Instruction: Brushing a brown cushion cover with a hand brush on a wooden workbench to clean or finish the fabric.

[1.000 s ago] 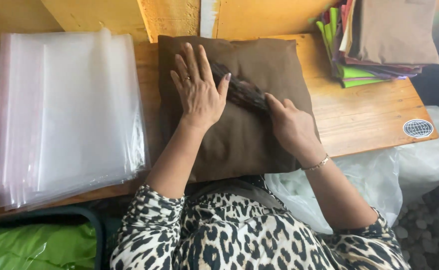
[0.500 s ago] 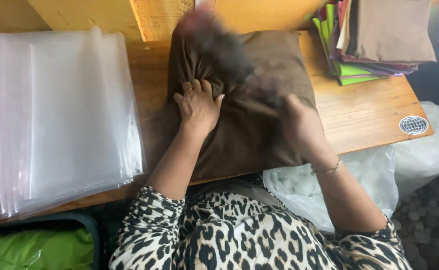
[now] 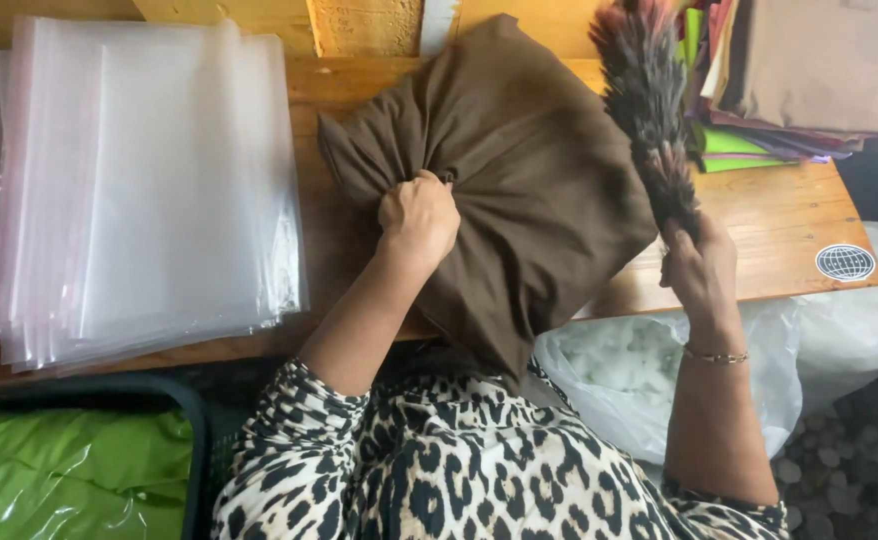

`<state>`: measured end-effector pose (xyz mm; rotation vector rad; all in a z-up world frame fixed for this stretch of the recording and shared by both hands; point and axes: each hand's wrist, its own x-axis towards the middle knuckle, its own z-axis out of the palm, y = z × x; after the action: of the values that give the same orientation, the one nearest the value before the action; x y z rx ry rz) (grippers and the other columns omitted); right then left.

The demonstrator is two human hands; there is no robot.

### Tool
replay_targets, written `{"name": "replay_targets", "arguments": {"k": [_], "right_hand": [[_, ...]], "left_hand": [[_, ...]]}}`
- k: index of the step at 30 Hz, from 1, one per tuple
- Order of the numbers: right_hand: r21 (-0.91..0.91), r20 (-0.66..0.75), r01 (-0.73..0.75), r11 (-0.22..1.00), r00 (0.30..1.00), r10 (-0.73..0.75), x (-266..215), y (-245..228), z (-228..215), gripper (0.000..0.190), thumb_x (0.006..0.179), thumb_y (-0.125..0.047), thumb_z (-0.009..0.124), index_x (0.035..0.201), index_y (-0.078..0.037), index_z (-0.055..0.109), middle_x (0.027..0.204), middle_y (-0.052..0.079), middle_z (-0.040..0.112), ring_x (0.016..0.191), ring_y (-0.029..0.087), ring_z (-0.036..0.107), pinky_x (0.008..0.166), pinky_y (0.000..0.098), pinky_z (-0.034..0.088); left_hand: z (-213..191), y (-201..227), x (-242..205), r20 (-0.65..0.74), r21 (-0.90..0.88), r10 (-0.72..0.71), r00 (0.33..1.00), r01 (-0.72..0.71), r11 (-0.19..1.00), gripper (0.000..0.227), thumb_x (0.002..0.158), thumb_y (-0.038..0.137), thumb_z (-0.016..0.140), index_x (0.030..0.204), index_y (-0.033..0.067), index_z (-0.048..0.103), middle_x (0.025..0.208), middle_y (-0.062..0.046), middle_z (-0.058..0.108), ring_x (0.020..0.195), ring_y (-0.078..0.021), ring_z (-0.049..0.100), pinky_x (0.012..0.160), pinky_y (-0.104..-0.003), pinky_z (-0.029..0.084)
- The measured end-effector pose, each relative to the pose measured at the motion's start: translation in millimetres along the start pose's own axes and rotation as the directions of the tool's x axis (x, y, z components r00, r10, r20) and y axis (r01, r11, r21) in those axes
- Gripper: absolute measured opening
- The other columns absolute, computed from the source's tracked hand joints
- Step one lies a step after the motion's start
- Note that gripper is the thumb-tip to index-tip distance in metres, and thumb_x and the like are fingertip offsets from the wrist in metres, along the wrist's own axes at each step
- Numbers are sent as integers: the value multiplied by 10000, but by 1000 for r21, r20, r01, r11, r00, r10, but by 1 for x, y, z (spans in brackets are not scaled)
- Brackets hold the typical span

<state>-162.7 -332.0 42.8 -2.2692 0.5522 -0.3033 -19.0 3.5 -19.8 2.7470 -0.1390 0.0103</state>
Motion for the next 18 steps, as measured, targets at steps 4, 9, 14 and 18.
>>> {"name": "replay_targets", "arguments": {"k": [4,9,14,18], "right_hand": [[97,42,20,995,999,-24,-9,5,22,260,1058,-114,562,1127,130,617,1059,246,473,646,381,703,474,449,605],[-81,87,42,996,996,-35,10,-14,39,276,1081,-291,609,1091,-23,671,906,244,662,836,410,709,611,511,616],[-329,-33,419,846,890,-454,22,-52,35,158,999,-76,617,1024,76,583,1260,204,443,973,597,618,820,646,546],[-323,10,565,759,804,-594,-2,-79,44,95,1007,-26,522,920,12,522,958,234,469,835,479,485,746,576,397]], "left_hand": [[4,10,-29,-33,-128,-105,994,100,987,387,1000,353,492,966,3,653,772,-200,703,790,-396,743,581,-475,574],[-92,69,-115,532,-192,56,845,55,980,349,935,277,585,1025,-9,763,944,-171,778,1007,-399,738,796,-488,618],[-160,51,-101,419,-167,366,831,-326,930,321,910,313,647,1022,17,701,966,-219,761,960,-424,746,767,-552,612],[-144,11,-29,-285,7,403,870,-418,908,290,1008,296,659,1037,17,586,983,-211,646,887,-385,627,737,-488,529]]}}
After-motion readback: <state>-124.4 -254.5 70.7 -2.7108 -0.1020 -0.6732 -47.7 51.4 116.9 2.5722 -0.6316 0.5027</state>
